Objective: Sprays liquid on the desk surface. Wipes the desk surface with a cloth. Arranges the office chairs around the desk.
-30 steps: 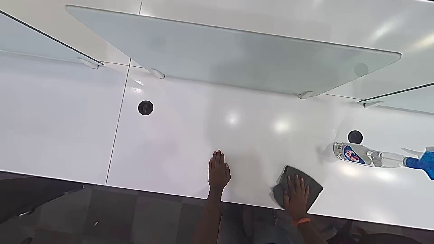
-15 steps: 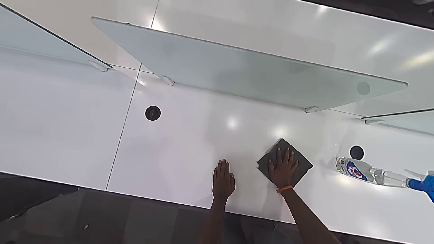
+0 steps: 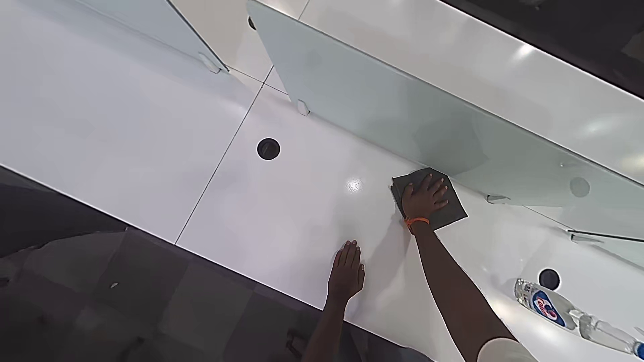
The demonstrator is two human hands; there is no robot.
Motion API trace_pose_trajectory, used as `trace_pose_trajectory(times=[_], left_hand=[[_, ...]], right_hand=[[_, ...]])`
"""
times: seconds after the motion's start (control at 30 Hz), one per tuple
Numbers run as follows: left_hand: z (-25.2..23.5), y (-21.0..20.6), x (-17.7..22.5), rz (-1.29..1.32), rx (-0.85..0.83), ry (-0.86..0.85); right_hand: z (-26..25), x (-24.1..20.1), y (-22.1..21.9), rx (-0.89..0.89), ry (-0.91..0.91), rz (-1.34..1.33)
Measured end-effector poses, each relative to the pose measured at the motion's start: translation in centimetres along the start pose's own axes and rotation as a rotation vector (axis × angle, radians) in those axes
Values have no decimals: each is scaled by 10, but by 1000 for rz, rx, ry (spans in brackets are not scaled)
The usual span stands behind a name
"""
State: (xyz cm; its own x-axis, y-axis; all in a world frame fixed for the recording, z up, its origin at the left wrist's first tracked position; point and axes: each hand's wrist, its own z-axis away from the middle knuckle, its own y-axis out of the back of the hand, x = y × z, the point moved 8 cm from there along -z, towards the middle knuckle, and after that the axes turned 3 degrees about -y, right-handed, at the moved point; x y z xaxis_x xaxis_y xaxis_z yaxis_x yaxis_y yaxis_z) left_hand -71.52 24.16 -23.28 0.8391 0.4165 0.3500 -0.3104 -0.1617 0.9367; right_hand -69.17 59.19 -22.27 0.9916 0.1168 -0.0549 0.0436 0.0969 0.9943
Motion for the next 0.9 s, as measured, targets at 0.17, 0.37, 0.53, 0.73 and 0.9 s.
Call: trace_pose_trajectory(times=[0.17,0.37,0.53,0.73,0.9], left_hand=[[0,-3,0,16,-13,18],[0,-2,-1,16,-6,24],[0,0,0,8,15,14],[1,0,0,17,32,8],[-1,1,-2,37,24,7]], right_hand=[[0,-60,-6,-41,126,-11],[4,-103,-11,-59,223,-38],[16,-117,-11,-77,315,-84],[44,-144,0,-85,537,-145],[42,-159,-3,-55,725,-186]])
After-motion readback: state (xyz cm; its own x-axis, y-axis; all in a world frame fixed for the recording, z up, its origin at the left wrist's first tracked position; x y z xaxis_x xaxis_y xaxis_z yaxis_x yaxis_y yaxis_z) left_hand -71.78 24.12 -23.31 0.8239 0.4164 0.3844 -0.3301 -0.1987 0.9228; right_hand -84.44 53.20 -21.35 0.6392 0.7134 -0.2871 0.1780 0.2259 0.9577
